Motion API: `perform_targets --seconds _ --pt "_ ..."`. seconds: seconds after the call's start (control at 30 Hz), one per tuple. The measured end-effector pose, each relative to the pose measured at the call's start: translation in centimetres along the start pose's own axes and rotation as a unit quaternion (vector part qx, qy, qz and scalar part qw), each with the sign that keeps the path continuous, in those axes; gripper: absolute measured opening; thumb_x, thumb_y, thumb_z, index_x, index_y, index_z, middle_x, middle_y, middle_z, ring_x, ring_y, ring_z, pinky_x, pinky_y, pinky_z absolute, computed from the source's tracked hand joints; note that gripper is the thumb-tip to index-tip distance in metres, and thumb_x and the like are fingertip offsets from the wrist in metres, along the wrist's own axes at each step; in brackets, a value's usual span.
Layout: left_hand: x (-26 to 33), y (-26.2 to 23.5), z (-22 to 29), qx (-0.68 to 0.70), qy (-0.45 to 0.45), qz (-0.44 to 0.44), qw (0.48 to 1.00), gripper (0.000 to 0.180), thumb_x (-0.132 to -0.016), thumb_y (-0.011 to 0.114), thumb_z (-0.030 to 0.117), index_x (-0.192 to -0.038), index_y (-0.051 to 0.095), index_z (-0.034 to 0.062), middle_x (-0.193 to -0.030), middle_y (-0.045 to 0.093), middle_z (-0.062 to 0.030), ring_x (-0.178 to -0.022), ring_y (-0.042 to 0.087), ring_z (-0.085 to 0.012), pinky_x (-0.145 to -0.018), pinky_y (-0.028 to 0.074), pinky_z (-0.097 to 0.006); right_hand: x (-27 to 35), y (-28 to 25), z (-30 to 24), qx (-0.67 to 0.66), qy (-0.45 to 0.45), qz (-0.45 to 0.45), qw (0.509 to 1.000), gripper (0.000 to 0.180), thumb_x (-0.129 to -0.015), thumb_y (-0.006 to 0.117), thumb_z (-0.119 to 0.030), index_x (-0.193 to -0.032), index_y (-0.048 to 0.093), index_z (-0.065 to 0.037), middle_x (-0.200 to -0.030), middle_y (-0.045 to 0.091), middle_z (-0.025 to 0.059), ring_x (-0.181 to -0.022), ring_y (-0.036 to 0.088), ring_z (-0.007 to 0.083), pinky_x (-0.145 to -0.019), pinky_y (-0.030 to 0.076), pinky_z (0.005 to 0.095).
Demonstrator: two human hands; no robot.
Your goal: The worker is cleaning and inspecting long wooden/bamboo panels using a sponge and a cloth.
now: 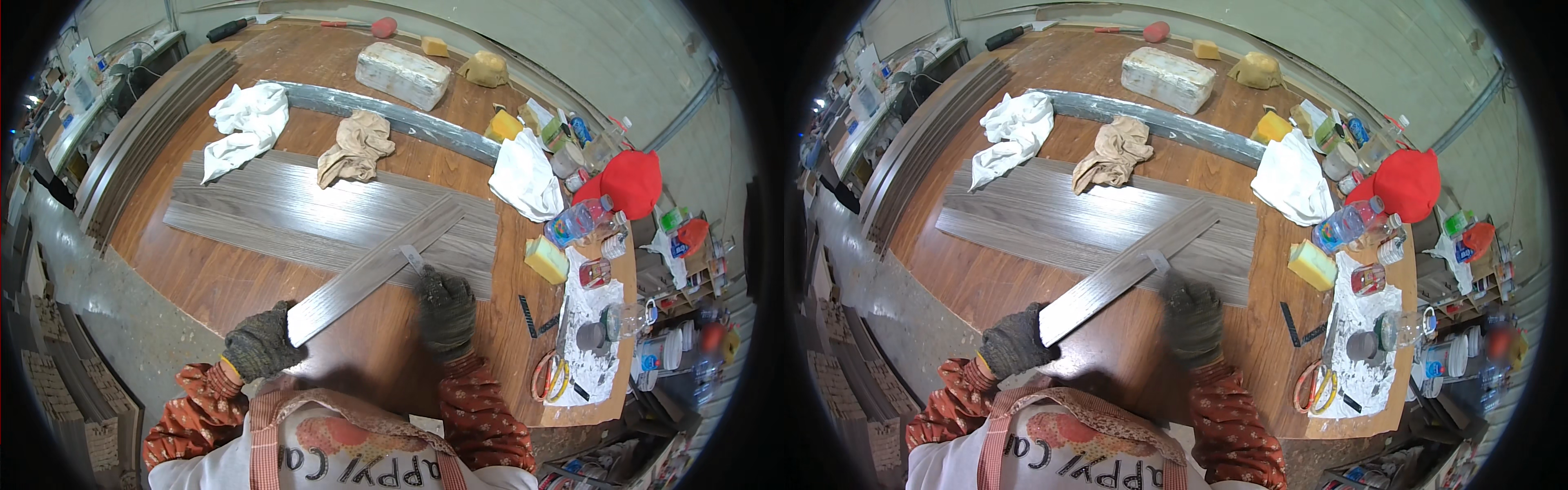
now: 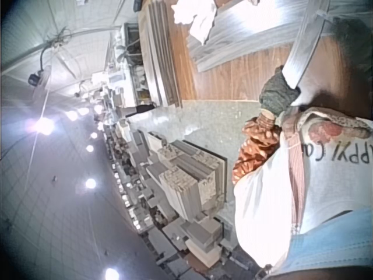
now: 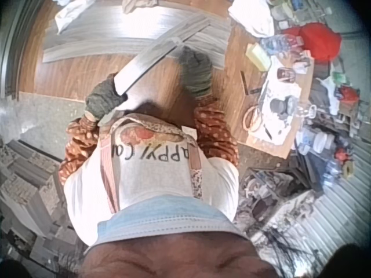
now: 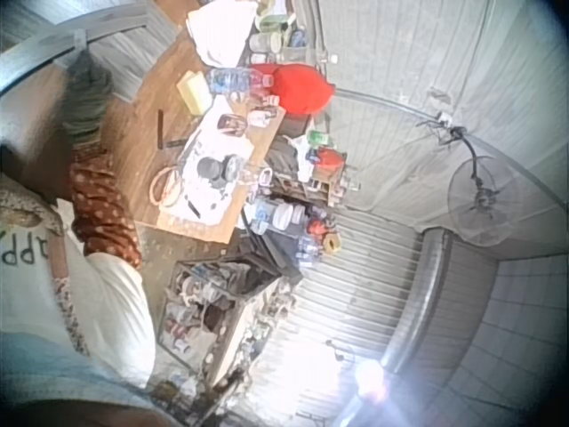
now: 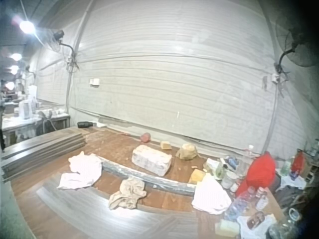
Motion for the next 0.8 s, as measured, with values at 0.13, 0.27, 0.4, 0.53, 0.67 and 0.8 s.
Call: perform_targets --seconds 0.13,0.27,0.4,0.53,0.67,0.8 --pt "0.0 -0.4 0.4 -0.006 -0.014 -0.013 1.000 0.078 -0.068 0.072 0.037 -0.130 0.044 0.0005 -0.089 0.066 -0.0220 -0.085 0.065 -0.0368 -0.077 0.051 -0.044 -0.2 -0.3 0.6 -0.052 -0.001 0.012 0.999 0.031 -0.079 0.064 -0.006 -0.108 0.061 0.000 -0.091 0.062 0.0114 -0.082 0.057 0.0291 -0.071 0.047 0.0421" --pt "-0.1 -0.2 0.2 -0.004 -0.006 -0.009 1.000 0.078 -0.068 0.072 0.037 -0.131 0.043 0.0008 -0.087 0.066 -0.0214 -0.083 0.065 -0.0362 -0.076 0.051 -0.044 0.0 0.1 0.5 -0.035 -0.027 0.015 0.999 0.027 -0.078 0.064 -0.007 -0.105 0.062 -0.001 -0.091 0.062 0.0102 -0.082 0.058 0.0287 -0.071 0.048 0.0403" --pt "-0.3 -0.2 0.2 -0.003 -0.016 -0.024 1.000 0.078 -0.068 0.072 0.037 -0.132 0.043 0.0009 -0.086 0.066 -0.0207 -0.083 0.066 -0.0352 -0.076 0.051 -0.044 0.1 0.0 0.6 -0.014 -0.068 0.031 0.997 0.025 -0.077 0.064 -0.007 -0.102 0.063 -0.002 -0.089 0.062 0.0099 -0.082 0.058 0.0285 -0.070 0.047 0.0391" --pt "-0.3 0.1 -0.2 0.000 -0.016 -0.021 1.000 0.078 -0.068 0.072 0.036 -0.131 0.044 0.0008 -0.085 0.066 -0.0199 -0.082 0.066 -0.0349 -0.076 0.051 -0.043 -0.2 -0.2 1.5 -0.009 -0.060 0.006 0.998 0.024 -0.077 0.064 -0.007 -0.100 0.063 -0.004 -0.090 0.062 0.0096 -0.077 0.058 0.0281 -0.068 0.048 0.0383" --pt "-0.3 0.4 -0.6 0.006 0.000 -0.001 1.000 0.077 -0.068 0.071 0.035 -0.131 0.044 0.0006 -0.085 0.066 -0.0198 -0.082 0.065 -0.0350 -0.075 0.051 -0.044 -2.5 0.7 6.2 -0.256 0.286 -0.160 0.909 0.018 -0.076 0.066 -0.011 -0.094 0.068 -0.008 -0.085 0.064 0.0096 -0.073 0.060 0.0279 -0.064 0.048 0.0400" --pt "-0.4 0.1 -0.1 0.010 0.008 0.002 1.000 0.075 -0.068 0.071 0.036 -0.130 0.045 0.0009 -0.085 0.066 -0.0204 -0.082 0.065 -0.0351 -0.075 0.051 -0.043 -5.3 0.6 6.7 -0.043 -0.108 -0.043 0.992 0.014 -0.078 0.067 -0.014 -0.091 0.070 -0.010 -0.080 0.065 0.0095 -0.075 0.062 0.0271 -0.064 0.048 0.0404"
Point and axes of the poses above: each hand's wrist, its own x-axis away from the middle knuckle, its own y-axis out of the palm, z = x × y, the point moved 9 cm from there along -x, towards the middle knuckle
